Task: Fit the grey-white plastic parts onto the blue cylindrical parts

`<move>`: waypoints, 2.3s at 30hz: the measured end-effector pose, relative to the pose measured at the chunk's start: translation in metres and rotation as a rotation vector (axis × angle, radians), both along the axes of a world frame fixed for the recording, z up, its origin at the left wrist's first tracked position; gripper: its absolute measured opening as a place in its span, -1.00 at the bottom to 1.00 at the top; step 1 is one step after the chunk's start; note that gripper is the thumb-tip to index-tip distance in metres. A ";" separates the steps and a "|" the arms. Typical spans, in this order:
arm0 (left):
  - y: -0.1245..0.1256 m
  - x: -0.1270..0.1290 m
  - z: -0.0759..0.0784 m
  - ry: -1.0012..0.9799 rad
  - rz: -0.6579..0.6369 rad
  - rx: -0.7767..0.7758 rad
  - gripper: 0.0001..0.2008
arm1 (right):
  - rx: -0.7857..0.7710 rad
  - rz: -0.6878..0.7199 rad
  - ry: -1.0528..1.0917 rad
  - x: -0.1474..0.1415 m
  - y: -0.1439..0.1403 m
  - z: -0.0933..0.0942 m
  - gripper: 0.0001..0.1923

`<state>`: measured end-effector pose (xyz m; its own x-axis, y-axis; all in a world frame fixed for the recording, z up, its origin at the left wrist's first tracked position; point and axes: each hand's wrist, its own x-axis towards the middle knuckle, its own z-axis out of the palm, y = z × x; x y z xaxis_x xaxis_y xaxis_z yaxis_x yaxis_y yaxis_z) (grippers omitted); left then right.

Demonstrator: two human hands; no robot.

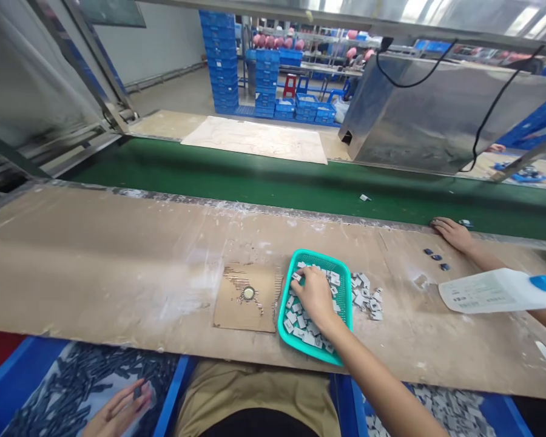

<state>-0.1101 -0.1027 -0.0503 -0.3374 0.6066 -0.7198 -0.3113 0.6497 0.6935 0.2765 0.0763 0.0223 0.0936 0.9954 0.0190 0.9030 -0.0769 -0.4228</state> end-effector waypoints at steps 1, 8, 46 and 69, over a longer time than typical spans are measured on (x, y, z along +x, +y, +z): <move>0.004 0.002 0.010 -0.079 0.008 0.005 -0.38 | -0.002 0.014 0.024 0.000 0.001 0.000 -0.79; 0.016 0.025 0.054 -0.264 0.140 0.134 -0.34 | -0.110 0.041 0.203 0.009 0.007 0.011 -0.74; 0.069 0.151 0.080 -0.772 0.229 0.422 -0.72 | -0.199 0.169 0.854 -0.071 -0.034 0.043 -0.66; 0.085 0.179 0.096 -0.333 -0.044 0.601 -0.77 | -0.179 0.315 0.889 -0.074 -0.069 0.066 -0.59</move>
<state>0.0690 -0.0173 0.0458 -0.1224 0.9411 -0.3153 -0.5523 0.1994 0.8094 0.2027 0.0074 0.0878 -0.2721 0.9585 -0.0849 0.2478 -0.0155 -0.9687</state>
